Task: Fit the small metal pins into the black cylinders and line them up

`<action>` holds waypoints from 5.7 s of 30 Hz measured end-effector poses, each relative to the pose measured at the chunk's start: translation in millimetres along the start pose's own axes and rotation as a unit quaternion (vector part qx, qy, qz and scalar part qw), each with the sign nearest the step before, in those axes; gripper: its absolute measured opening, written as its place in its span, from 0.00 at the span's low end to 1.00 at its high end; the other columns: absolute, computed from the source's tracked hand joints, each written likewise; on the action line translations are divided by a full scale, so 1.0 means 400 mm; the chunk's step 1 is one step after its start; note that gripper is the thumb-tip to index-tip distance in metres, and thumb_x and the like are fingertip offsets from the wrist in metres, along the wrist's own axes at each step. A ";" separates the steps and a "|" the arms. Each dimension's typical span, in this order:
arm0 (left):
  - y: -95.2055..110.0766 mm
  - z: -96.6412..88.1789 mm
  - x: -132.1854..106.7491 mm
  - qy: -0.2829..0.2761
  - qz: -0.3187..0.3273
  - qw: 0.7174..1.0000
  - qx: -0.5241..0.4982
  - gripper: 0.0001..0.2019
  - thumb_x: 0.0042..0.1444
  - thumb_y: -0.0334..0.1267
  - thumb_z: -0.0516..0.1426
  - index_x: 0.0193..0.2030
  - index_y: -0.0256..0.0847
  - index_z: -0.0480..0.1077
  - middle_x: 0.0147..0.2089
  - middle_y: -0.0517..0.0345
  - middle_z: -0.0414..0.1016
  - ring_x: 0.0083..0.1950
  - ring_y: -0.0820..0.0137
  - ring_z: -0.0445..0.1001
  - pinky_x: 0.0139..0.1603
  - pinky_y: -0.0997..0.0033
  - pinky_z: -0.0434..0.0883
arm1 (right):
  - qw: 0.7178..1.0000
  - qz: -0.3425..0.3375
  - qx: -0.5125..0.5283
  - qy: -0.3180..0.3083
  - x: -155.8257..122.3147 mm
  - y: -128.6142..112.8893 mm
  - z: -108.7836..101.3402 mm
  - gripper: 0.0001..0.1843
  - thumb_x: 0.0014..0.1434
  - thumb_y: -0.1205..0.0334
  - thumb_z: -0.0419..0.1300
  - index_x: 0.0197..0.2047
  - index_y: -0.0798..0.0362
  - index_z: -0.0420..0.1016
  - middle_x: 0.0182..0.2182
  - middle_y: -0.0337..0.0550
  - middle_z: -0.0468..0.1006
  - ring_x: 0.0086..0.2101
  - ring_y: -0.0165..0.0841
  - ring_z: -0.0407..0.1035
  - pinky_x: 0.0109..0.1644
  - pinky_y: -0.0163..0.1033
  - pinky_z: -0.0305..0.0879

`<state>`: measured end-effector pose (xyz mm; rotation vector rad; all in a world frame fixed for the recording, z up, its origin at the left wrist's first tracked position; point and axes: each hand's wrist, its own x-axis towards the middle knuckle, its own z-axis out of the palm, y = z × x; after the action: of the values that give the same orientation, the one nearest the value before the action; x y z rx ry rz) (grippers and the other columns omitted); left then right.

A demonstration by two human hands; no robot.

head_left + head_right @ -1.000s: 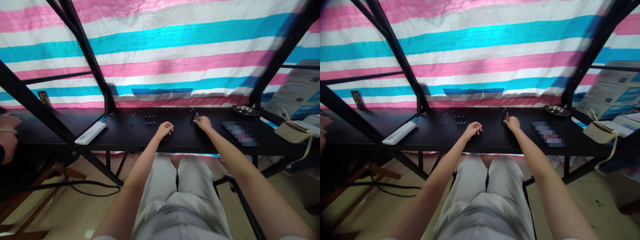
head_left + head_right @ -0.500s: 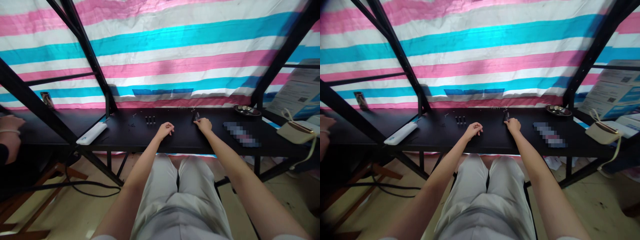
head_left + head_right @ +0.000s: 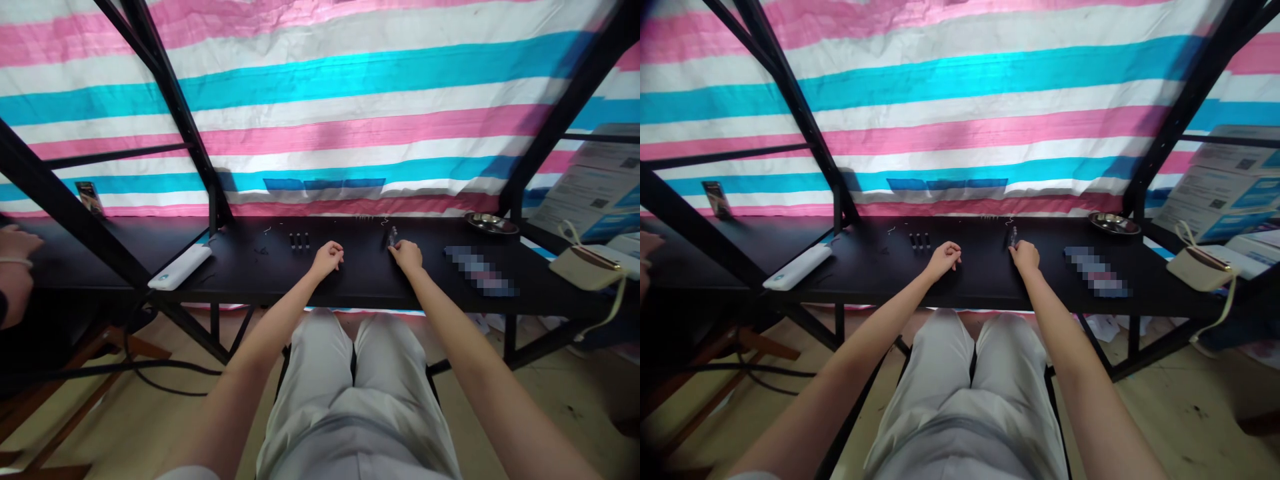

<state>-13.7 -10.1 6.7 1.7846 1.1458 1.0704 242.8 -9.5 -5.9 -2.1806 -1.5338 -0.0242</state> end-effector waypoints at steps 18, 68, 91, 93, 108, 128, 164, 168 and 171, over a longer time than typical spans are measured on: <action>0.020 -0.134 0.034 0.068 -0.108 0.894 0.429 0.19 0.60 0.38 0.45 0.58 0.40 0.57 0.49 0.41 0.71 0.47 0.56 0.72 0.45 0.60 0.66 | 0.966 -0.145 0.023 0.211 -0.032 -0.024 -0.004 0.20 0.59 0.56 0.47 0.22 0.54 0.71 0.24 0.44 0.74 0.23 0.28 0.61 0.27 0.35 0.45; 0.006 -0.021 -0.008 0.053 -0.059 0.966 -0.247 0.17 0.45 0.43 0.61 0.39 0.34 0.66 0.40 0.45 0.77 0.17 0.82 0.65 0.14 0.81 0.50 | 0.919 -0.317 0.217 0.084 -0.148 -0.230 0.015 0.18 0.64 0.54 0.41 0.45 0.54 0.67 0.39 0.49 0.71 0.39 0.35 0.66 0.42 0.37 0.60; 0.005 -0.017 -0.010 0.033 -0.054 0.969 -0.237 0.18 0.43 0.42 0.62 0.40 0.33 0.69 0.38 0.46 0.77 0.19 0.81 0.67 0.16 0.81 0.52 | 0.927 -0.287 0.227 0.079 -0.154 -0.222 0.014 0.17 0.65 0.54 0.39 0.36 0.51 0.65 0.34 0.44 0.70 0.32 0.32 0.65 0.33 0.34 0.56; 0.007 -0.018 -0.011 0.033 -0.054 0.968 -0.244 0.18 0.43 0.42 0.62 0.40 0.32 0.69 0.37 0.47 0.77 0.19 0.81 0.66 0.15 0.81 0.52 | 0.927 -0.286 0.230 0.076 -0.155 -0.222 0.012 0.17 0.65 0.54 0.39 0.37 0.51 0.65 0.34 0.44 0.70 0.32 0.32 0.65 0.33 0.34 0.56; -0.002 -0.024 -0.006 0.101 -0.086 0.950 -0.284 0.15 0.45 0.41 0.62 0.36 0.34 0.65 0.29 0.57 0.74 0.16 0.82 0.64 0.14 0.81 0.53 | 0.915 -0.234 0.308 0.115 -0.127 -0.196 0.023 0.18 0.64 0.54 0.38 0.34 0.52 0.64 0.32 0.43 0.69 0.33 0.32 0.64 0.40 0.35 0.58; 0.009 -0.013 -0.021 -0.015 -0.047 0.978 -0.205 0.11 0.47 0.39 0.61 0.34 0.33 0.68 0.21 0.62 0.69 0.17 0.80 0.67 0.14 0.82 0.52 | 0.907 -0.389 0.157 -0.033 -0.154 -0.215 0.026 0.09 0.61 0.60 0.50 0.39 0.52 0.69 0.36 0.43 0.73 0.33 0.30 0.66 0.34 0.32 0.57; 0.009 -0.007 -0.023 -0.019 -0.051 0.984 -0.168 0.07 0.51 0.35 0.57 0.34 0.35 0.64 0.24 0.61 0.71 0.16 0.80 0.66 0.13 0.83 0.51 | 0.999 0.012 0.030 -0.020 -0.030 -0.066 -0.010 0.17 0.57 0.51 0.52 0.40 0.50 0.77 0.38 0.51 0.77 0.39 0.41 0.71 0.41 0.41 0.63; 0.010 -0.008 -0.024 -0.018 -0.052 0.985 -0.166 0.06 0.51 0.35 0.56 0.33 0.35 0.64 0.24 0.61 0.71 0.16 0.80 0.66 0.13 0.82 0.51 | 0.999 0.013 0.031 -0.028 -0.036 -0.071 -0.014 0.17 0.57 0.52 0.52 0.40 0.51 0.77 0.38 0.51 0.77 0.39 0.40 0.71 0.41 0.40 0.64; 0.012 -0.008 -0.025 -0.017 -0.055 0.984 -0.167 0.06 0.51 0.35 0.57 0.31 0.35 0.63 0.23 0.61 0.70 0.16 0.80 0.66 0.13 0.83 0.51 | 0.999 0.004 0.022 -0.026 -0.045 -0.071 -0.016 0.17 0.58 0.51 0.53 0.40 0.52 0.77 0.38 0.52 0.77 0.39 0.40 0.71 0.41 0.40 0.63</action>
<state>-17.6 -20.5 9.9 1.4552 0.9679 1.0902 212.2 -20.3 5.2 -2.1688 -1.5389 0.0686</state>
